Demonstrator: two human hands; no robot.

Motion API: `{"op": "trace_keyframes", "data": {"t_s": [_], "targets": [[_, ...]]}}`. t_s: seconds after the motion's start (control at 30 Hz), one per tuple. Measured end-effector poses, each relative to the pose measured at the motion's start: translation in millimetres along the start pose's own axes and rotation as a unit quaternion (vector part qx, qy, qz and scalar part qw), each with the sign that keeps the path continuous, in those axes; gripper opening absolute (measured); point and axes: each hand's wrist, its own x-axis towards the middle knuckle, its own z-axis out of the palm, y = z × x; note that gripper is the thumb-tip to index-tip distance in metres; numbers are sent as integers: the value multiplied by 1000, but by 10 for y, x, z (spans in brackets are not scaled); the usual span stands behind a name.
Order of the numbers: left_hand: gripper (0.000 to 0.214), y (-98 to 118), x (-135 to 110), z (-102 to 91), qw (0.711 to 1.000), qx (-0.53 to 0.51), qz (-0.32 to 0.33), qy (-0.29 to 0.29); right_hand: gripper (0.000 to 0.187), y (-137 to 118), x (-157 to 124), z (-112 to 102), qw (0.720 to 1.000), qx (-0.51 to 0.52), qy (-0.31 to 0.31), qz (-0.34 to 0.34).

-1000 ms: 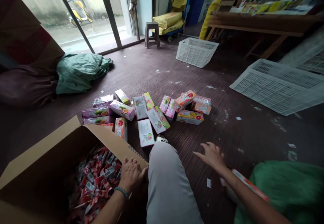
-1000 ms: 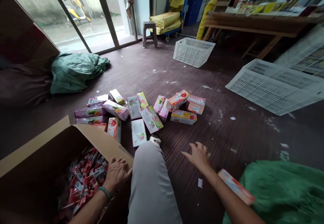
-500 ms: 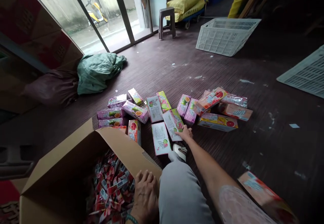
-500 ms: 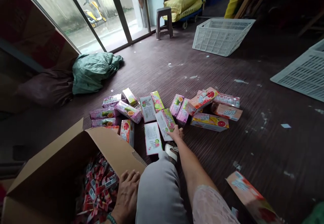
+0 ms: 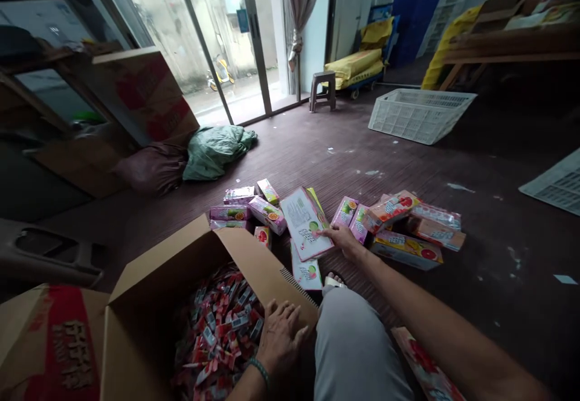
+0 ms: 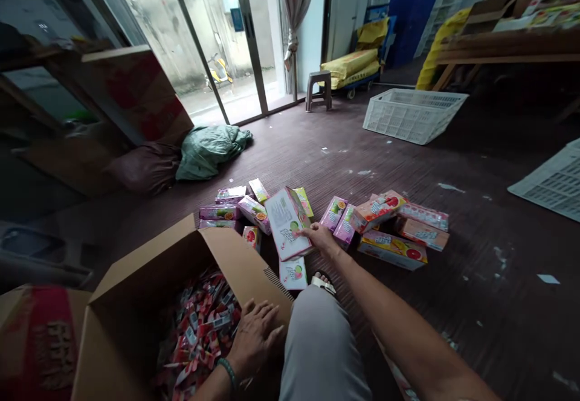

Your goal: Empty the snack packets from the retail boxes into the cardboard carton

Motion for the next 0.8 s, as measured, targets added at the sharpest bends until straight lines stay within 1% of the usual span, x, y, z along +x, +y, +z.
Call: {"op": "trace_keyframes", "data": {"t_s": [0.03, 0.07, 0.1, 0.13, 0.17, 0.2, 0.23, 0.27, 0.3, 0.33, 0.37, 0.4, 0.47, 0.5, 0.57, 0.63, 0.7, 0.77, 0.8], "targets": [[59, -25, -30, -93, 995, -94, -18, 22, 32, -256, -141, 14, 997, 60, -56, -14], [63, -44, -74, -229, 976, -203, -48, 56, 36, -510, -297, 42, 983, 128, -127, -24], [69, -52, -135, -409, 939, -320, -82, 92, 41, -753, -462, 89, 958, 197, -207, -29], [79, -49, -215, -626, 888, -428, -104, 136, 45, -976, -629, 161, 927, 247, -281, -35], [87, -33, -313, -870, 831, -510, -116, 188, 46, -1168, -792, 262, 897, 278, -341, -39], [93, -8, -429, -1123, 792, -572, -85, 196, 45, -1323, -949, 392, 874, 289, -389, -43], [97, 22, -560, -1364, 765, -601, -40, 226, 42, -1436, -1100, 548, 857, 280, -430, -49], [102, 52, -701, -1573, 752, -607, -7, 257, 39, -1507, -1244, 721, 845, 259, -464, -58], [104, 74, -846, -1732, 743, -608, 14, 279, 39, -1539, -1383, 902, 839, 231, -489, -69], [104, 83, -988, -1832, 738, -601, 24, 306, 40, -1541, -1514, 1080, 839, 201, -501, -75], [104, 71, -1120, -1870, 737, -593, 21, 325, 43, -1518, -1634, 1244, 844, 177, -501, -76], [103, 35, -1237, -1852, 737, -585, 7, 337, 46, -1481, -1739, 1389, 851, 163, -494, -72], [104, -103, -1417, -1707, 740, -577, -42, 344, 53, -1388, -1883, 1608, 859, 171, -480, -55], [106, -193, -1483, -1611, 738, -578, -71, 340, 55, -1341, -1919, 1687, 854, 184, -484, -49], [108, -371, -1583, -1450, 729, -592, -113, 325, 58, -1256, -1938, 1809, 837, 202, -506, -44], [105, -501, -1648, -1388, 721, -606, -125, 312, 57, -1190, -1932, 1911, 828, 205, -521, -29], [99, -557, -1682, -1438, 723, -610, -113, 303, 56, -1150, -1946, 2010, 825, 215, -523, 7], [94, -536, -1686, -1556, 724, -611, -107, 303, 57, -1137, -1978, 2105, 809, 267, -522, 46], [93, -498, -1678, -1618, 720, -612, -109, 308, 57, -1137, -1988, 2150, 805, 297, -511, 56]]}}
